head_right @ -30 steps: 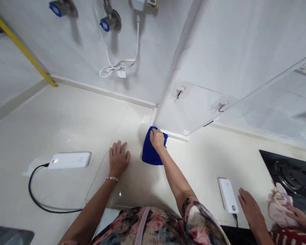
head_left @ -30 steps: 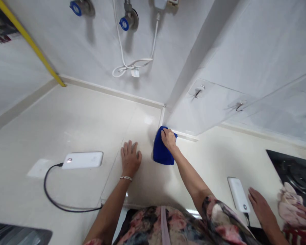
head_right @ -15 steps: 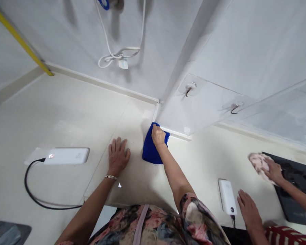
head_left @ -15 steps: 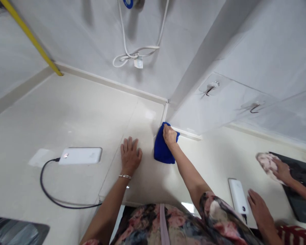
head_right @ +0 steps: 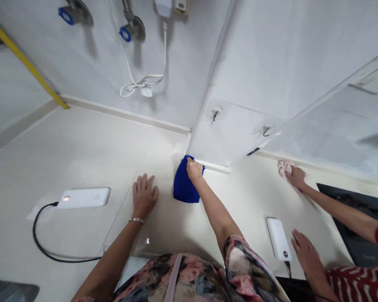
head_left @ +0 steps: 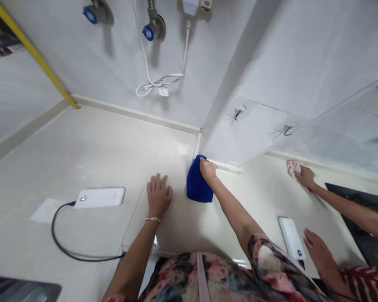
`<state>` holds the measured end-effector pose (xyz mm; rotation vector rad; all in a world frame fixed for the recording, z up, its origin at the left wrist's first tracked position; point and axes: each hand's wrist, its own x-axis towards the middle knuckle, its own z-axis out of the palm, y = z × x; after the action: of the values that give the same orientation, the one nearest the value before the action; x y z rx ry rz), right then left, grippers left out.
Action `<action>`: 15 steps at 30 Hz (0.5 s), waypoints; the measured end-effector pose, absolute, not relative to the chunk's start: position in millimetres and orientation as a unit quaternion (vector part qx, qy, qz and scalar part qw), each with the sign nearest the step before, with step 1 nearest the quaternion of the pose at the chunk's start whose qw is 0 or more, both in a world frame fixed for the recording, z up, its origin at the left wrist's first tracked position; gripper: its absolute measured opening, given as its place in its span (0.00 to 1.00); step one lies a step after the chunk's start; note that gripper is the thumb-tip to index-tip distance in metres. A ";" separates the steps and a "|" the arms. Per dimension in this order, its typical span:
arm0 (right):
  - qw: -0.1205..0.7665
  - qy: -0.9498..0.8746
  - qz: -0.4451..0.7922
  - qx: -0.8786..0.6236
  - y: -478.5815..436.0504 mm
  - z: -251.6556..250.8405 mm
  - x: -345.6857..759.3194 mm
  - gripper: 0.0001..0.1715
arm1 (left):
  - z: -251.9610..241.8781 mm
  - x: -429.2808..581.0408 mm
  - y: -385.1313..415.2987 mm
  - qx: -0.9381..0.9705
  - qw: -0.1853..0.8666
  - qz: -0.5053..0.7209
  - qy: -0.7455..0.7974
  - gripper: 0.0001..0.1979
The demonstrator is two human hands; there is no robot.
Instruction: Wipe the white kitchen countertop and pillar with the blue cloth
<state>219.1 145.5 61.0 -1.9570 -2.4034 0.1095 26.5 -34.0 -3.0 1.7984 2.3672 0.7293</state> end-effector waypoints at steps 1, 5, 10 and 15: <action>0.004 -0.776 0.033 -0.630 142.0 63.0 225.5 0.19 | -2.8 26.6 -34.0 0.587 0.043 0.240 0.772 0.28; -0.006 -0.780 0.037 -0.625 134.8 66.7 242.6 0.21 | -3.7 27.0 -34.0 0.587 0.040 0.243 0.771 0.28; -0.002 -0.794 0.049 -0.606 137.8 59.8 231.5 0.24 | -4.8 27.7 -34.1 0.587 0.040 0.237 0.773 0.29; -0.003 -0.785 0.054 -0.617 148.3 53.1 207.5 0.25 | -3.7 28.1 -33.9 0.590 0.050 0.230 0.773 0.29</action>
<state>207.5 148.3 53.1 -1.9412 -2.4719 0.1710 28.1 -33.9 -3.7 1.7955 2.3523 0.7007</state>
